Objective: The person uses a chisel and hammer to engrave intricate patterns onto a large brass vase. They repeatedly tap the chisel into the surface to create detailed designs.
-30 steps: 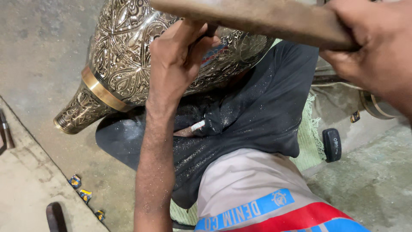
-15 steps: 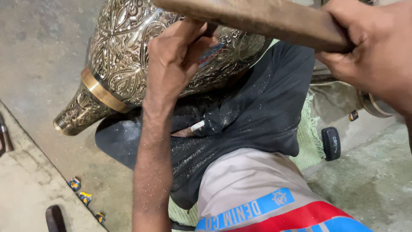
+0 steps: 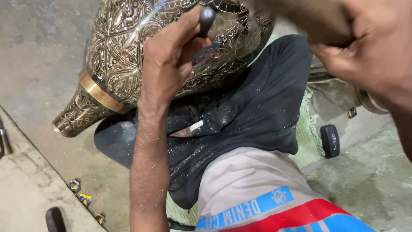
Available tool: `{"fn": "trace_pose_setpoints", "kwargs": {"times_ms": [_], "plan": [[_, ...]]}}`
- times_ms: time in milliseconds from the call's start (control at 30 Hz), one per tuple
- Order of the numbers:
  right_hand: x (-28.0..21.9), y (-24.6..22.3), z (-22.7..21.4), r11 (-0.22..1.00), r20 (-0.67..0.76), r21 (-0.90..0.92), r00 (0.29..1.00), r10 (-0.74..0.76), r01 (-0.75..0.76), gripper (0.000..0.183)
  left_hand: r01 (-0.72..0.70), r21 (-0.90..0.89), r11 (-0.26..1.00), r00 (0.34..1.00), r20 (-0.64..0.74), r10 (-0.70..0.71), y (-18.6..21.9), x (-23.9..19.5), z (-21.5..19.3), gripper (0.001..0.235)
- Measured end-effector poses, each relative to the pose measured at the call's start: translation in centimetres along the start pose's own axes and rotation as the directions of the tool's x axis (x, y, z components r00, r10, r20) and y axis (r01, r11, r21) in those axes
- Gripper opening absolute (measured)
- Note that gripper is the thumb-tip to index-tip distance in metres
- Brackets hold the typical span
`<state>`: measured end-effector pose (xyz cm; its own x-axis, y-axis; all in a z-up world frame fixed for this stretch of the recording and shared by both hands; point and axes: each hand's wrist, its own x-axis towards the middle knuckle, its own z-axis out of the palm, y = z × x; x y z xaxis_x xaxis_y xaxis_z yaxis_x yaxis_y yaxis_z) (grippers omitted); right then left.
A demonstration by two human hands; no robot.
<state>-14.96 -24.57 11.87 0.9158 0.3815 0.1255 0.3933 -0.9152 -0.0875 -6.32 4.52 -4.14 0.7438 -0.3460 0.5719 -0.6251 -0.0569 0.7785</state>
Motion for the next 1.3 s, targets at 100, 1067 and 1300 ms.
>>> {"fn": "trace_pose_setpoints", "kwargs": {"times_ms": [100, 1067, 1300], "plan": [[-0.6, 0.5, 0.3, 0.998, -0.031, 0.051, 0.999, 0.037, -0.036, 0.028, -0.041, -0.06, 0.997, 0.999, 0.005, 0.042, -0.5, -0.3, 0.1, 0.047], [-1.6, 0.0, -0.3, 0.966, 0.011, 0.062, 0.968, 0.25, -0.25, 0.03, -0.042, 0.203, 0.978, 0.997, 0.075, 0.027, -0.4, -0.4, -0.7, 0.039], [-1.2, -0.5, -0.5, 0.974, -0.003, -0.051, 0.975, 0.221, -0.221, 0.027, -0.085, 0.058, 0.995, 0.993, 0.092, 0.08, -1.5, -0.3, -0.9, 0.032]]}}
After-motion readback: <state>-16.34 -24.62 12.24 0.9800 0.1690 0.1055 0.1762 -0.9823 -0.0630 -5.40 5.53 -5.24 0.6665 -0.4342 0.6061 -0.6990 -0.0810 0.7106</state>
